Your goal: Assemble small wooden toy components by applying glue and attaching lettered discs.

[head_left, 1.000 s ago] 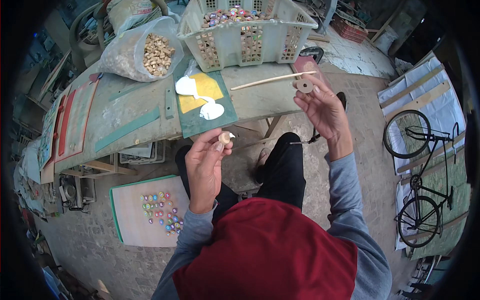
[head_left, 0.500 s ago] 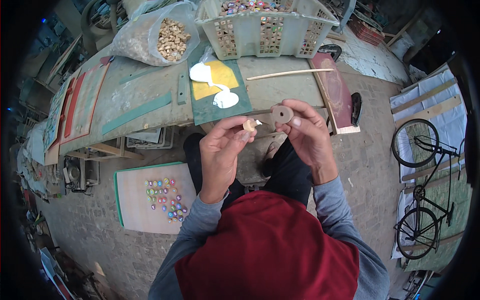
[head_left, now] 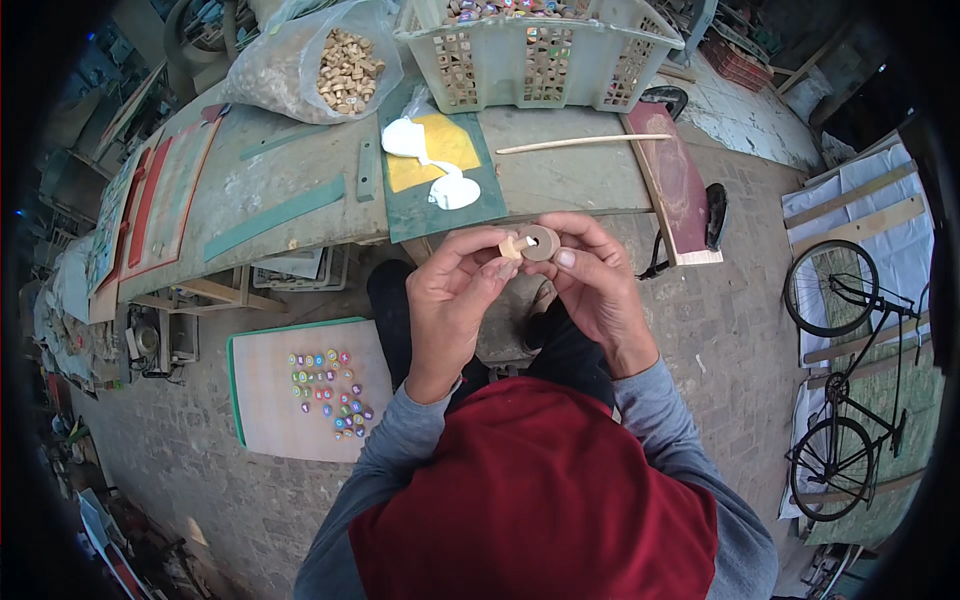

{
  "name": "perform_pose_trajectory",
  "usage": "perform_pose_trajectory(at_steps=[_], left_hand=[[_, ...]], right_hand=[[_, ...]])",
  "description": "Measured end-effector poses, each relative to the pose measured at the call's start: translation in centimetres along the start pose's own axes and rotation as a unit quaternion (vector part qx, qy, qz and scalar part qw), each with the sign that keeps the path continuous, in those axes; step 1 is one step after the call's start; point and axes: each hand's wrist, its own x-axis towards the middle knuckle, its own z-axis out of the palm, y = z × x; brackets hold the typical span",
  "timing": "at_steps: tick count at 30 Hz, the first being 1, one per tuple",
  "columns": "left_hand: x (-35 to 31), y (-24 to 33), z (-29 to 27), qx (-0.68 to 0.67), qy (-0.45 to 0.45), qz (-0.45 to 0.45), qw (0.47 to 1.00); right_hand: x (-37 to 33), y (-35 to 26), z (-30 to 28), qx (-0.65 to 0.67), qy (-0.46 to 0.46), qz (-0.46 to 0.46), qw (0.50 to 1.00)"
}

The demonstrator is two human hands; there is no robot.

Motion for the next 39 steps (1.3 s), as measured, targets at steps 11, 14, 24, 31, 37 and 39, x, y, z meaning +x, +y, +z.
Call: perform_pose_trajectory(at_steps=[11, 14, 24, 31, 37, 39], left_hand=[[0.1, 0.0, -0.3, 0.079, -0.013, 0.040, 0.996], [-0.1, 0.1, -0.3, 0.103, -0.014, 0.053, 0.993], [-0.3, 0.6, -0.6, 0.180, -0.032, 0.107, 0.977], [-0.2, 0.8, -1.1, 0.250, -0.050, 0.147, 0.956], [-0.4, 0.8, -1.2, 0.258, -0.050, 0.131, 0.956], [-0.5, 0.9, -1.3, 0.261, -0.049, 0.127, 0.956]], right_hand=[[0.0, 0.0, 0.0, -0.009, -0.001, 0.001, 1.000], [-0.1, 0.0, 0.0, -0.016, -0.003, -0.003, 1.000], [-0.4, -0.4, -0.2, -0.191, -0.026, -0.082, 0.978], [-0.3, -1.2, 0.3, -0.258, -0.078, -0.122, 0.955], [-0.2, -1.2, 0.7, -0.276, -0.083, -0.123, 0.950], [-0.1, -1.4, 0.9, -0.302, -0.093, -0.140, 0.938]])
